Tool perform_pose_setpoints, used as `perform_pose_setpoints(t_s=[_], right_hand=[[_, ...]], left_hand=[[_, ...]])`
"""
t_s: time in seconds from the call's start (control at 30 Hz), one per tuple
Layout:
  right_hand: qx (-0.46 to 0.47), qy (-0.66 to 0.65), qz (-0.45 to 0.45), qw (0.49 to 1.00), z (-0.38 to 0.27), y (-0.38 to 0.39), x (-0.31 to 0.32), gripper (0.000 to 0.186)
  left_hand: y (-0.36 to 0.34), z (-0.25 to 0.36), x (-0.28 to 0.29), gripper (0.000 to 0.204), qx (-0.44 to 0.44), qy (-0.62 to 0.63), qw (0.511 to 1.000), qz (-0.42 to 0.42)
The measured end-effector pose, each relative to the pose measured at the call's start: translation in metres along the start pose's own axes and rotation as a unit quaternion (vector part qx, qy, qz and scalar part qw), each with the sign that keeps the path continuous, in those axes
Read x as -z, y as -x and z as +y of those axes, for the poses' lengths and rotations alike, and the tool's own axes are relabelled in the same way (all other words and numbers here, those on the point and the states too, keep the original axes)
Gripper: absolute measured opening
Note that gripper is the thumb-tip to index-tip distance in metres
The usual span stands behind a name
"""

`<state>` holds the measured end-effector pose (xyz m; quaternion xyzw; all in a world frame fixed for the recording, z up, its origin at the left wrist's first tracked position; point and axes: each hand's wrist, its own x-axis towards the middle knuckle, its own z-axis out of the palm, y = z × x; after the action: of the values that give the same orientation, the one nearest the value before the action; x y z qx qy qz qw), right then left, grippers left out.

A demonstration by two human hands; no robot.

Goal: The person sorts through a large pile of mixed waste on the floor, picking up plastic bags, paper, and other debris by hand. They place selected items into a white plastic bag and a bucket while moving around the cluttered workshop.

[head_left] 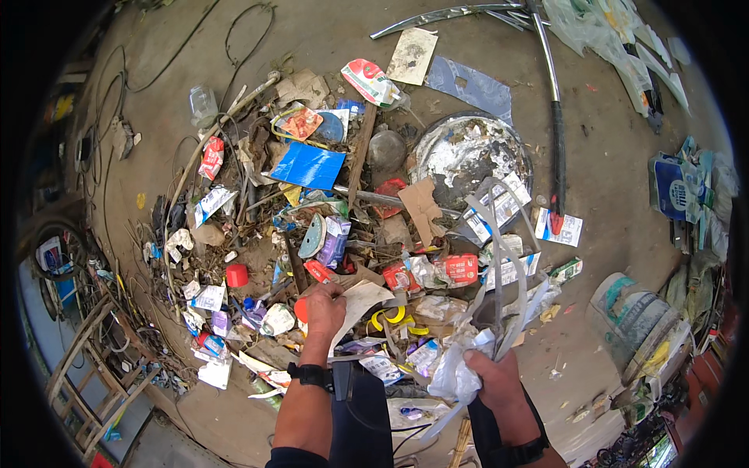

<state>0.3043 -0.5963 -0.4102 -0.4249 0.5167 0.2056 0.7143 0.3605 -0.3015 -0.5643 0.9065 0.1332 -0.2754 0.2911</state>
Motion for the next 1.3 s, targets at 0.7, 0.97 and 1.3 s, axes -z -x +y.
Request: perform_pose_setpoints(t_s=[0.7, 0.97, 1.3], right_hand=[[-0.018, -0.025, -0.001, 1.0, -0.014, 0.0, 0.005, 0.022], [-0.005, -0.031, 0.018, 0.999, -0.026, -0.003, 0.014, 0.024], [-0.027, -0.008, 0.017, 0.999, -0.031, -0.005, 0.012, 0.027]], left_hand=[[-0.057, 0.142, 0.06, 0.057, -0.013, 0.279, 0.958, -0.071], [-0.118, 0.16, -0.066, 0.053, 0.106, 0.346, 0.931, -0.059], [-0.112, 0.154, -0.094, 0.042, 0.082, 0.318, 0.944, 0.001]])
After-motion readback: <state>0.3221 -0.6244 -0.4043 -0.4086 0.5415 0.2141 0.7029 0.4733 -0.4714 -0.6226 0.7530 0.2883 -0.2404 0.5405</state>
